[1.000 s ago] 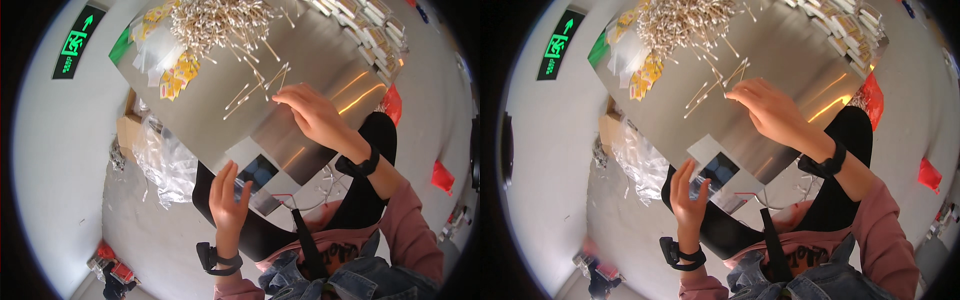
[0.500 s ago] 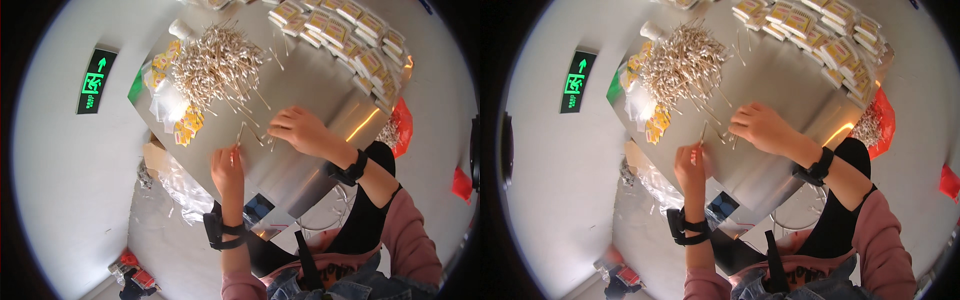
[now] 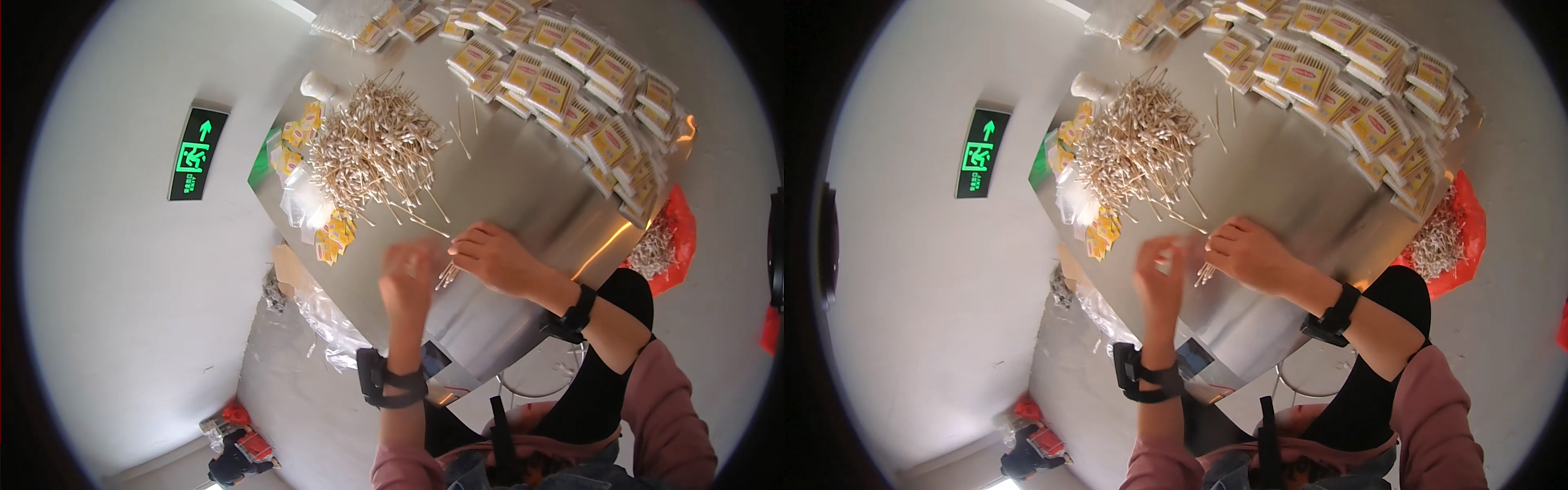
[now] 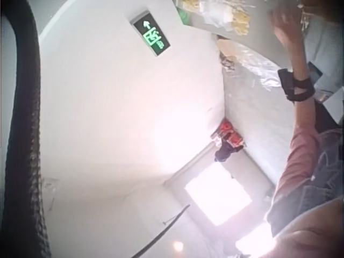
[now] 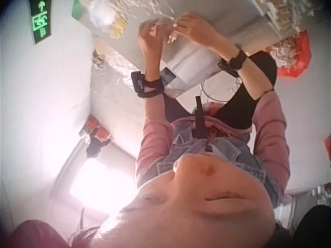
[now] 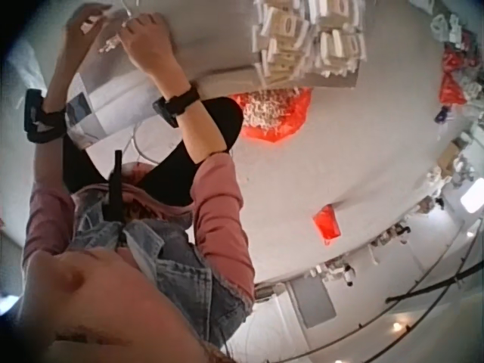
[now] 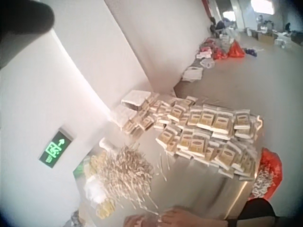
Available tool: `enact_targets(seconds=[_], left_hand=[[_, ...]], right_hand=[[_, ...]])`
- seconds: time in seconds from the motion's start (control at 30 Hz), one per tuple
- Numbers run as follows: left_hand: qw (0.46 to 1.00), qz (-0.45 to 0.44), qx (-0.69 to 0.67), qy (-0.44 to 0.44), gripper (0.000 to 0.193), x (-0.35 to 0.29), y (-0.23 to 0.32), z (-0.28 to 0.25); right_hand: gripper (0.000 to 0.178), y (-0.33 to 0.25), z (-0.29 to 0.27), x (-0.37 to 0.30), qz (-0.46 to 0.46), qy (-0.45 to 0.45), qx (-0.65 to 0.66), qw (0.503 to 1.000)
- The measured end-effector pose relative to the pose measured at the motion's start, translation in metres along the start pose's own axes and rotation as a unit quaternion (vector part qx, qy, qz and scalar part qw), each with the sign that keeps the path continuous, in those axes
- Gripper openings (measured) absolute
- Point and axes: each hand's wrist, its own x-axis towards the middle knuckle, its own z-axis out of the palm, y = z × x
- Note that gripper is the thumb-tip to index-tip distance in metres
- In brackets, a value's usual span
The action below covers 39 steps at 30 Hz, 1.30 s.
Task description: Manually counting and packaging cotton swabs into small plastic bags.
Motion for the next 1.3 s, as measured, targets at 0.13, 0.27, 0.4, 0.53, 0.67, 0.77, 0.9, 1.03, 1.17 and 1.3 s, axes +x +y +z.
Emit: enact_targets(seconds=[0.13,0.27,0.4,0.53,0.67,0.77,0.9,1.03,1.17,1.3], left_hand=[[0.948,0.086,0.213,0.222,0.044,0.084,-0.042,-0.031],[0.98,-0.006,0.115,0.165,0.041,0.129,-0.054,-0.042],[0.978,0.038,0.142,0.147,0.024,0.121,-0.054,-0.033],[0.979,0.059,0.066,0.183,0.02,0.071,-0.035,-0.02],[0.982,0.093,0.019,0.163,0.022,0.015,-0.029,-0.016],[0.985,0.101,0.025,0.141,0.022,-0.024,-0.031,-0.01],[0.993,0.07,0.003,0.094,0.02,-0.065,-0.037,-0.001],[0.996,0.078,-0.007,0.053,0.021,-0.088,-0.039,-0.012],[0.995,0.001,-0.069,0.071,0.03,-0.087,-0.038,-0.025],[0.991,0.044,0.051,0.118,0.033,-0.049,-0.05,-0.033]], right_hand=[[0.005,-0.003,-0.001,0.005,-0.004,-0.005,0.009,1.0],[0.007,-0.005,-0.001,0.009,-0.002,-0.003,0.04,0.999],[0.007,-0.006,0.004,0.011,0.008,-0.004,0.036,0.999],[0.007,-0.005,0.007,0.008,0.002,-0.009,0.024,1.0],[0.008,-0.016,0.008,0.008,-0.027,-0.017,0.016,0.999],[0.01,-0.025,0.011,0.006,-0.039,-0.022,0.029,0.999],[0.013,-0.03,0.012,-0.001,-0.034,-0.038,0.051,0.997],[0.014,-0.032,0.014,-0.002,-0.015,-0.017,0.056,0.998],[0.017,-0.041,0.008,0.002,0.002,-0.039,0.045,0.998],[0.03,-0.052,0.012,0.014,-0.051,-0.068,0.016,0.996]])
